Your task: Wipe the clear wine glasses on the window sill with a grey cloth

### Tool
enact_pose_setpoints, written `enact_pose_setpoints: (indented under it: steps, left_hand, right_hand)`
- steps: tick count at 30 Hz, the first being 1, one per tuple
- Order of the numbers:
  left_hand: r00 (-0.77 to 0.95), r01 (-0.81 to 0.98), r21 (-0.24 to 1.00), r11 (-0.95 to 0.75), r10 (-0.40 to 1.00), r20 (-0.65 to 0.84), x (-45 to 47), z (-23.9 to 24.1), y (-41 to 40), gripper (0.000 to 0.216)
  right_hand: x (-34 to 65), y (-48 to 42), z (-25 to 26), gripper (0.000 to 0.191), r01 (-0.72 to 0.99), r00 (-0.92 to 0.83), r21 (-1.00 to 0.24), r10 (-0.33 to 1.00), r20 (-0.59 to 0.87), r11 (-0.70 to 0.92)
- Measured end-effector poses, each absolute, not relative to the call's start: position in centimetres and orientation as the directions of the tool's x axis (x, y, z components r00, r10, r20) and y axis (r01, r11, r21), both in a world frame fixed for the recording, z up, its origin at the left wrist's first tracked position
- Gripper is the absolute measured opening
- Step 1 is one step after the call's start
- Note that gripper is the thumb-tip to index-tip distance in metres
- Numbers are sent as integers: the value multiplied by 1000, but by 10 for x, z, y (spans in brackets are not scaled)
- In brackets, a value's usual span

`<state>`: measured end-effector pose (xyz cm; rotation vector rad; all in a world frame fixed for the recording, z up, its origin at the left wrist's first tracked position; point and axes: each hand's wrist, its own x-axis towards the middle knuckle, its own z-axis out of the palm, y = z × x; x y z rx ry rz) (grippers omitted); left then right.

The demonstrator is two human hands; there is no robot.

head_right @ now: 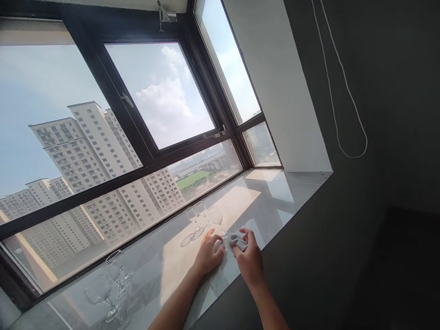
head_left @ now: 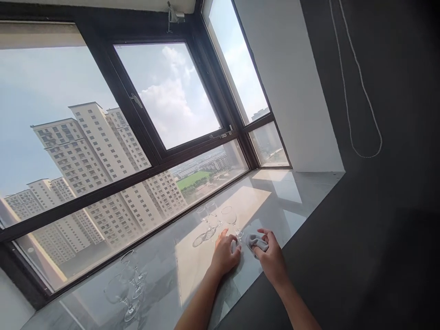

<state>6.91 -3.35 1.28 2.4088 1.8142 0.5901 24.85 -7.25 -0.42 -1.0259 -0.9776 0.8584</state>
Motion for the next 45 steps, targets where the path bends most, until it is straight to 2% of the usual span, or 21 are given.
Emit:
enact_pose_setpoints:
  steps: [6, 12, 15, 18, 22, 26, 31, 37, 45]
  left_hand:
    - [400, 864, 256, -434, 900, 174, 77, 21, -30, 57]
    - [374, 876, 245, -415, 906, 196, 84, 28, -45, 49]
    - [350, 894, 216, -393, 913, 209, 73, 27, -76, 54]
    - [276, 928, 196, -318, 937, 215, 47, 22, -111, 60]
    - [109, 978, 154, -143, 972, 210, -2, 21, -143, 54]
    - [-11, 997, 75, -3, 983, 182, -49, 30, -149, 48]
    - [-123, 992, -6, 126, 980, 155, -96, 35, -138, 47]
    - [-327, 945, 24, 327, 934, 147, -138, 25, -117, 52]
    - [-483, 874, 123, 470, 867, 125, -170, 11, -86, 55]
  right_hand:
    - [247, -75, -4, 46, -138, 349, -938, 902, 253, 317]
    - [240, -76, 0, 45, -160, 320, -933, 911, 260, 322]
    - [237, -76, 0, 45, -148, 293, -938, 920, 262, 314]
    - [232, -76, 0, 47, -133, 279, -951, 931, 235, 280]
    - [223, -78, -2, 50, -148, 244, -956, 946, 213, 253]
    - [215, -84, 0, 50, -121, 169, -967, 964, 205, 226]
    - [208, -88, 5, 50, -117, 156, -968, 967, 202, 221]
    - [200, -87, 1, 48, -53, 151, -967, 960, 238, 248]
    - [201, -88, 0, 47, 3, 146, -967, 956, 254, 256]
